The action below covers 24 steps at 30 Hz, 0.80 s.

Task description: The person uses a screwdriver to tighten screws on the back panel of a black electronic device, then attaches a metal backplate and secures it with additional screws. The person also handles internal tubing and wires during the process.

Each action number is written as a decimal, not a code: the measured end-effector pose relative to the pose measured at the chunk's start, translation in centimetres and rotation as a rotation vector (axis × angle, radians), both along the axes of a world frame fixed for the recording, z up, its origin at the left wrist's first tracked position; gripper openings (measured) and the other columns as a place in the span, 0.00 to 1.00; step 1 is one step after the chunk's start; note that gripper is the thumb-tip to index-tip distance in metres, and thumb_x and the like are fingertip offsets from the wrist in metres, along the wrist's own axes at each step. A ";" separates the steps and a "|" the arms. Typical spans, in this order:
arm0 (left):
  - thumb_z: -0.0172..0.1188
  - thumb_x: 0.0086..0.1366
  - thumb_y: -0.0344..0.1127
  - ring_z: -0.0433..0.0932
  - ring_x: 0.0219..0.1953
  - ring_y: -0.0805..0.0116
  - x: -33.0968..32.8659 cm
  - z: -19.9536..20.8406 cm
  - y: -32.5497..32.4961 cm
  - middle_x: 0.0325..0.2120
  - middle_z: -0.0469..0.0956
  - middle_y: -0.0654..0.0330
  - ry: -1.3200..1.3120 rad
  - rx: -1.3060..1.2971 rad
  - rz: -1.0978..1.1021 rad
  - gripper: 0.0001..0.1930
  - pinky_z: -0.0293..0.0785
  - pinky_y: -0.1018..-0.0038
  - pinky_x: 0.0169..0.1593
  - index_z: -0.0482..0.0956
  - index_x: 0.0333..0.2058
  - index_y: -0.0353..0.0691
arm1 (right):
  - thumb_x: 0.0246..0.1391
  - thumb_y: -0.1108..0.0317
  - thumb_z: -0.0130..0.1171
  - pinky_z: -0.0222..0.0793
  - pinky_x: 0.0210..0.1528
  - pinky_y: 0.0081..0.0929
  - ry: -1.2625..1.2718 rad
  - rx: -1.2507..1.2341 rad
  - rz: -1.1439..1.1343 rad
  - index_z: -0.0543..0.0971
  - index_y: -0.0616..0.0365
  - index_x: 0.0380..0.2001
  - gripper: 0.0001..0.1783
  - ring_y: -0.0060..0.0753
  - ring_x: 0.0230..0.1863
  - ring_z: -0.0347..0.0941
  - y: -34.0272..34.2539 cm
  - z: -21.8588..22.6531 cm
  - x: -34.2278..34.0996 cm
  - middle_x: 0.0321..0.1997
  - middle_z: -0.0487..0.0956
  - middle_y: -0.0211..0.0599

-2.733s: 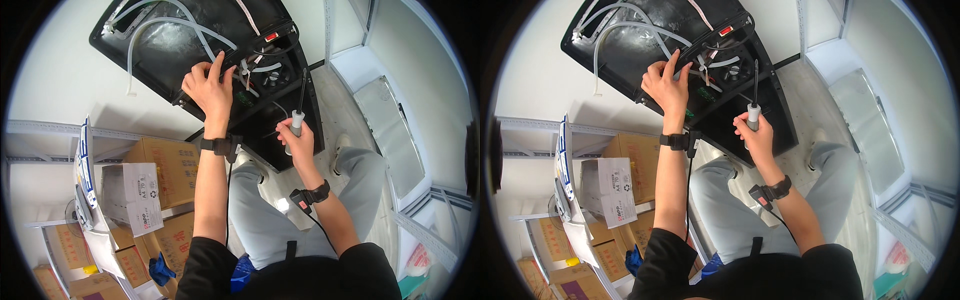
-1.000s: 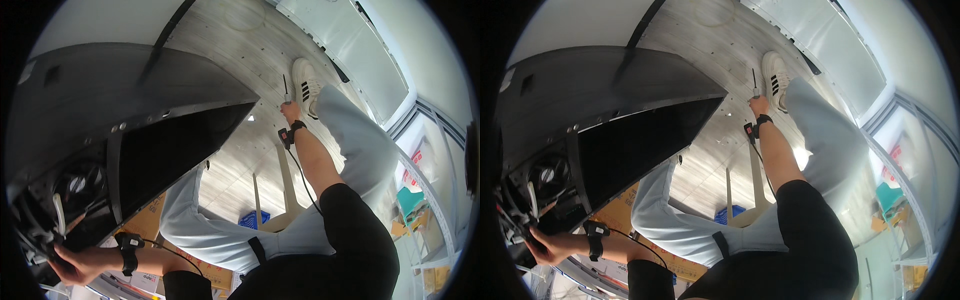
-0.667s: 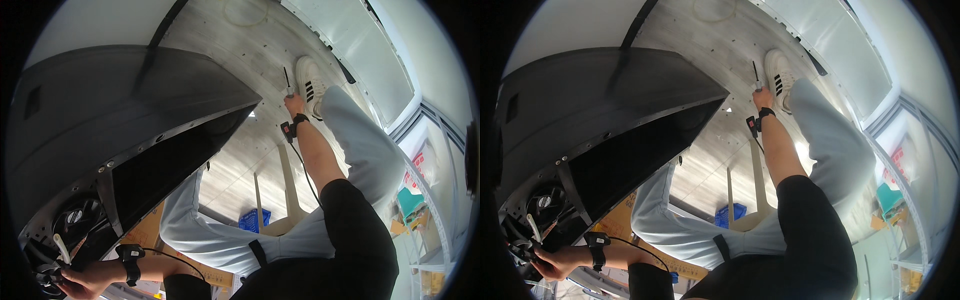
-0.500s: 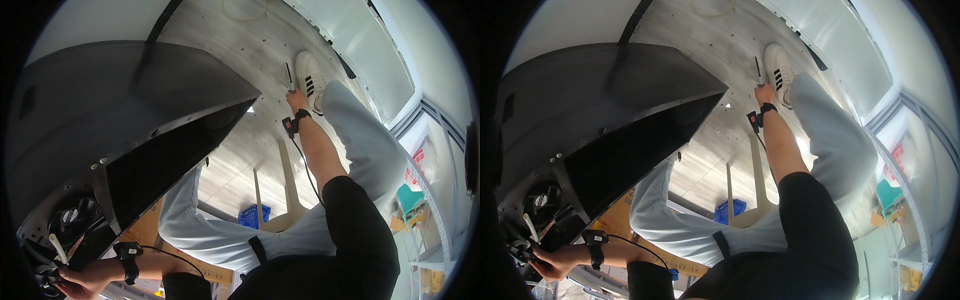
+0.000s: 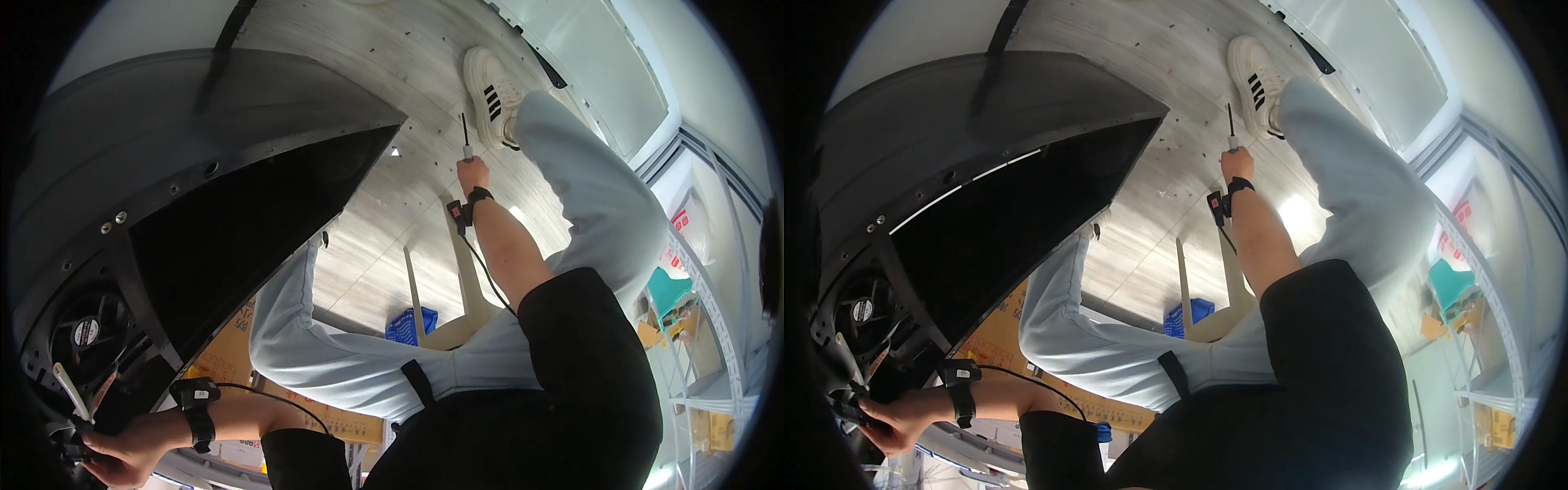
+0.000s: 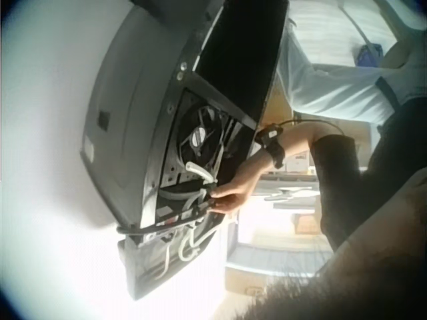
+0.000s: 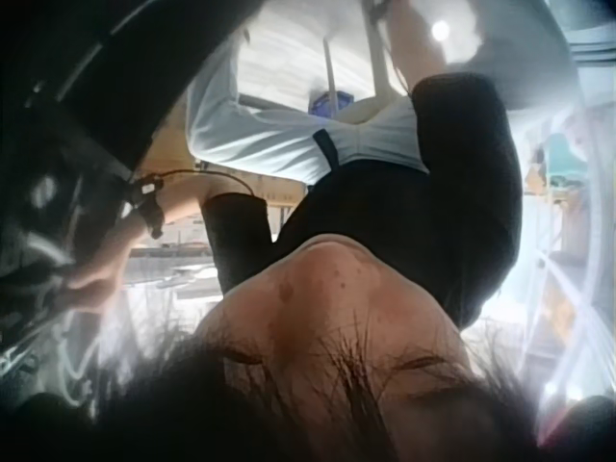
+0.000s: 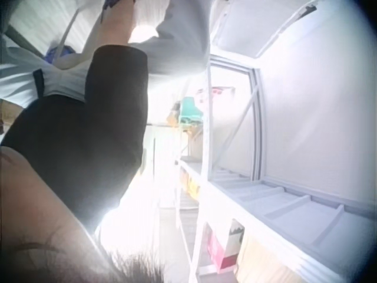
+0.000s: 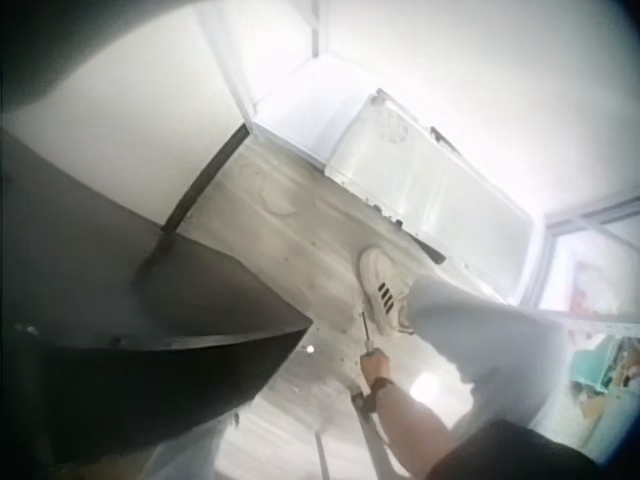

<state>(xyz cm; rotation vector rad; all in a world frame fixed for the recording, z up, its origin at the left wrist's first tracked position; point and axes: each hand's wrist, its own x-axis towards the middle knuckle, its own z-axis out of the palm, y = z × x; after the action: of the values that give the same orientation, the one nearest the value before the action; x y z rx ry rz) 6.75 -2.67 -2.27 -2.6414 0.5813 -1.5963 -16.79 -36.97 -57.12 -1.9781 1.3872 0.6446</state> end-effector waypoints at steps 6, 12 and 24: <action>0.61 0.60 0.41 0.71 0.23 0.68 0.2 -0.4 0.1 0.22 0.76 0.61 0.045 -0.113 -0.054 0.14 0.67 0.76 0.34 0.79 0.31 0.32 | 0.43 0.56 0.56 0.71 0.39 0.39 0.088 0.025 0.054 0.80 0.61 0.28 0.17 0.46 0.34 0.79 1.1 -0.6 -2.7 0.26 0.81 0.45; 0.61 0.60 0.44 0.73 0.27 0.66 -0.1 1.1 3.6 0.26 0.77 0.57 -0.191 -0.014 0.009 0.18 0.68 0.74 0.38 0.80 0.35 0.31 | 0.45 0.53 0.56 0.72 0.34 0.35 0.070 0.044 0.063 0.79 0.62 0.23 0.20 0.39 0.27 0.79 1.2 -0.8 -3.1 0.20 0.80 0.41; 0.78 0.42 0.42 0.68 0.36 0.73 -1.1 1.8 6.7 0.30 0.71 0.62 -0.194 0.070 0.229 0.18 0.70 0.78 0.37 0.84 0.32 0.43 | 0.47 0.64 0.58 0.66 0.19 0.26 -0.206 0.554 -0.398 0.76 0.61 0.22 0.10 0.29 0.17 0.71 2.9 5.5 3.1 0.18 0.75 0.35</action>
<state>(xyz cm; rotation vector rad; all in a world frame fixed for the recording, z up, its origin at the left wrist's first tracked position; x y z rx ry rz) 5.64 4.03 -0.42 -2.3659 0.3079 -1.6998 -13.69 -34.05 -51.59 -1.2528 1.2556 0.5445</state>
